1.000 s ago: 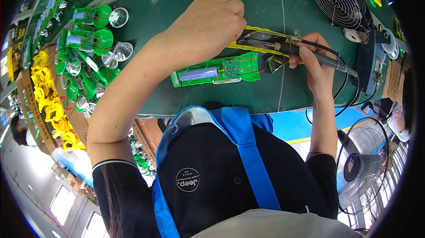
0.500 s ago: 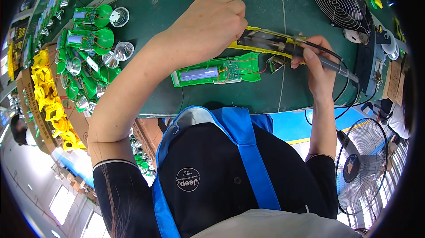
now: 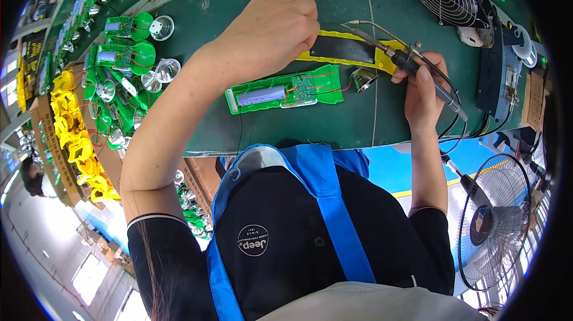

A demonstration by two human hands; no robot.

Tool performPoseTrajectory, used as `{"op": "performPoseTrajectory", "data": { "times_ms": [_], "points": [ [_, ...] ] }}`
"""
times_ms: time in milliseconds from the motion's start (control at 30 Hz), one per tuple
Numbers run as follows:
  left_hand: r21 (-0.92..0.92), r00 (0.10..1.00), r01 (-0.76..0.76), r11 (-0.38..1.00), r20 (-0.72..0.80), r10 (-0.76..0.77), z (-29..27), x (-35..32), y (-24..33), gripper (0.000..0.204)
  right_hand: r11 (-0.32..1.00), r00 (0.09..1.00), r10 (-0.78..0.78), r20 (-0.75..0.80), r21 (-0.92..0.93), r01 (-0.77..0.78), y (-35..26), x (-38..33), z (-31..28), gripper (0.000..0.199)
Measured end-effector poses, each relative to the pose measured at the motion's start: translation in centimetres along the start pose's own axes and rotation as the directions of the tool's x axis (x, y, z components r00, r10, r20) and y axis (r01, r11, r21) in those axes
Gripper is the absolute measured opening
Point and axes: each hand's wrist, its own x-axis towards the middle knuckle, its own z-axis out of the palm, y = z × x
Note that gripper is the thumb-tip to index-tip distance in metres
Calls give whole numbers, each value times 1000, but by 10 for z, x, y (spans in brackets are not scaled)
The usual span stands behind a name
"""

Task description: Assembling hand-held flashlights by soldering components and wires onto circuit boards and housing them in plastic casings.

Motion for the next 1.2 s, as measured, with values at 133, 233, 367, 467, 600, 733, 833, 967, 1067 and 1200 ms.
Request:
{"op": "performPoseTrajectory", "data": {
  "times_ms": [133, 233, 367, 467, 600, 733, 833, 967, 1067, 1200],
  "points": [
    [4, 1000, 5, 1000, 17, -5, -2, 0, 1, 4, 998, 999, -48, -13, 28, 49, 4, -1, 0, 27],
    [8, 1000, -2, 1000, 21, 2, -2, 0, 0, 4, 997, 997, -75, -26, 29, 76, 5, -2, -1, 26],
    [34, 999, -6, 999, 36, 4, -3, 2, 0, 4, 996, 996, -71, -46, 48, 73, 6, -2, -1, 25],
    [20, 999, -1, 1000, 42, 1, -4, 0, 0, 4, 995, 996, -81, -44, 62, 84, 7, -1, -1, 25],
    [4, 999, -8, 1000, 42, 8, -4, 2, 0, 4, 995, 996, -78, -50, 65, 81, 7, -2, 0, 25],
    [-1, 997, 2, 1000, 76, -2, -7, 3, 0, 4, 995, 995, -79, -55, 58, 82, 7, -1, 0, 25],
    [-11, 997, -67, 998, -33, 66, -1, 3, -4, 6, 994, 994, -98, -39, 42, 99, 7, 0, -1, 25],
    [-43, 995, -85, 995, -58, 83, -5, 0, -4, 6, 995, 995, -85, -44, 48, 87, 7, 0, 0, 25],
    [-42, 985, -35, 999, -168, 27, -11, -7, 12, 6, 995, 993, -85, -76, 52, 89, 7, -1, -2, 25],
    [35, 957, 16, 999, -291, -5, 12, -16, 46, 6, 989, 988, -141, -65, 28, 143, 10, -1, -2, 25]
  ]
}}
